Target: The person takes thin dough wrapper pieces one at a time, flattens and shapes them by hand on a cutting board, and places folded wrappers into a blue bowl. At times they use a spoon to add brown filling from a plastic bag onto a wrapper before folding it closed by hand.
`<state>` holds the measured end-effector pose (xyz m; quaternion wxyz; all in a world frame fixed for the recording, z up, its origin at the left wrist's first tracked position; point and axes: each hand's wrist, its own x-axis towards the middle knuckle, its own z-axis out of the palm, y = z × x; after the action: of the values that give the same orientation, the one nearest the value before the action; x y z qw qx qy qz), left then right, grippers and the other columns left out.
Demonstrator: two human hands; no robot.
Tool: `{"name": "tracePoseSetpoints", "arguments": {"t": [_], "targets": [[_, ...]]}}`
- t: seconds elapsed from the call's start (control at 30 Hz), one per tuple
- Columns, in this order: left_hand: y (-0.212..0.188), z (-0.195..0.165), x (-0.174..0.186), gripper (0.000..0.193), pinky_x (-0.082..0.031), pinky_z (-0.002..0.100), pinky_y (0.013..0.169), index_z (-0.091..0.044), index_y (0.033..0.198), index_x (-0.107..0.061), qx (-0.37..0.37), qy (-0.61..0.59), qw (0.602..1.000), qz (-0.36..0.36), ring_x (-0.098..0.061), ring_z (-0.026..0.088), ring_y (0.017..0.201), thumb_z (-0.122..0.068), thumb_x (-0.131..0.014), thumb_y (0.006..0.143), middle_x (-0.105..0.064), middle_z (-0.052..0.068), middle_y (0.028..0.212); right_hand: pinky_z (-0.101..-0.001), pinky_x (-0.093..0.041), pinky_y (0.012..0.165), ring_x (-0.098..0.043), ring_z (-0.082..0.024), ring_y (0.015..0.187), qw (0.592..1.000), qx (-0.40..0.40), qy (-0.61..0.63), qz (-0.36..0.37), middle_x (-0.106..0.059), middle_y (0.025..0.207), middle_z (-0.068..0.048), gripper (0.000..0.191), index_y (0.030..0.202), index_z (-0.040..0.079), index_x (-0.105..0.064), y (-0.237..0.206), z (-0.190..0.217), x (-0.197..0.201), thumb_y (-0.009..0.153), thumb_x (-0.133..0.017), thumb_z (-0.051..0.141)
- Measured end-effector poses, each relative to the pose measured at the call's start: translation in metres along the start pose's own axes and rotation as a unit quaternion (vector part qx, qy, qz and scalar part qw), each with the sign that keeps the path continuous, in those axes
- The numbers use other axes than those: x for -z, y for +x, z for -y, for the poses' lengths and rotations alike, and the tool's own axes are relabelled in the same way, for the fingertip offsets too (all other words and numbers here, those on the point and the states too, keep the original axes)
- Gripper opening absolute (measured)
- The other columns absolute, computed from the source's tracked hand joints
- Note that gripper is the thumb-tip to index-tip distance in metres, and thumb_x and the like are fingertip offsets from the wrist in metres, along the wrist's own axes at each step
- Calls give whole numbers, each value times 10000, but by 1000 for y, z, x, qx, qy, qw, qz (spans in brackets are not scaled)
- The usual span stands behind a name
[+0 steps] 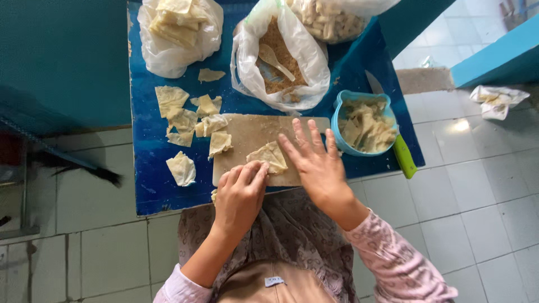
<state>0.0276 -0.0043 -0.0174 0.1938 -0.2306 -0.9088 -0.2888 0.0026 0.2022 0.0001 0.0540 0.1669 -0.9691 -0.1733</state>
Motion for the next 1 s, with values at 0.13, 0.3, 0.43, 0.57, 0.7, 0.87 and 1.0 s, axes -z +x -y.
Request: {"name": "tracePoseSetpoints", "arguments": {"t": [0.13, 0.3, 0.43, 0.57, 0.7, 0.87, 1.0], "targets": [[16, 9, -5, 208, -504, 406, 851, -94, 1194, -692, 74, -16, 997, 14, -646, 251, 998, -186, -675, 1008, -671, 41, 1098, -553, -105, 1240, -167, -332, 1577, 999, 22, -18, -18, -162, 1728, -96, 748, 1626, 317, -307, -2, -4, 9, 949, -563, 129], [39, 17, -7, 250, -508, 418, 756, -90, 1061, -668, 118, 14, 993, -6, -629, 302, 930, -254, -736, 885, -640, 80, 996, -591, -114, 1227, -174, -361, 1560, 996, 60, 14, -65, -208, 1702, -119, 784, 1627, 308, -313, 11, 9, 14, 921, -599, 119], [45, 18, -8, 209, -514, 424, 753, -95, 938, -637, 143, -3, 988, 59, -625, 313, 927, -249, -755, 859, -621, 98, 946, -587, -137, 1220, -194, -352, 1550, 998, 51, 25, -9, -254, 1681, -115, 780, 1544, 291, -398, -11, 1, 13, 832, -625, 67], [53, 13, -17, 163, -535, 446, 757, -70, 910, -588, 112, 9, 992, 61, -631, 348, 910, -166, -717, 883, -611, 143, 935, -541, -219, 1306, -266, -307, 1596, 975, -67, 189, -98, -351, 1662, -84, 438, 1345, 241, -524, -43, -35, 5, 968, -585, 27], [57, -4, -21, 133, -553, 470, 728, -21, 1032, -538, 151, -11, 982, 114, -666, 389, 896, -28, -617, 925, -627, 188, 965, -625, -209, 1195, -276, -431, 1518, 969, -230, 43, -84, -368, 1607, -240, 592, 1478, 3, -575, -59, -59, 2, 886, -562, 12], [55, -5, -9, 145, -548, 481, 764, 5, 1083, -559, 171, -122, 975, 76, -679, 424, 878, -44, -611, 957, -665, 242, 978, -629, -237, 1169, -321, -402, 1479, 976, -206, 21, -66, -402, 1589, -195, 484, 1310, 82, -678, -85, -42, 29, 845, -574, -3], [45, 9, -2, 183, -555, 454, 788, 13, 1124, -609, 175, -138, 975, -3, -692, 399, 922, -24, -615, 945, -692, 229, 1037, -550, -410, 1033, -517, -411, 1284, 958, -103, 242, -116, -571, 1340, -216, 470, 1195, 55, -687, -70, -34, 46, 734, -610, 11]]}}
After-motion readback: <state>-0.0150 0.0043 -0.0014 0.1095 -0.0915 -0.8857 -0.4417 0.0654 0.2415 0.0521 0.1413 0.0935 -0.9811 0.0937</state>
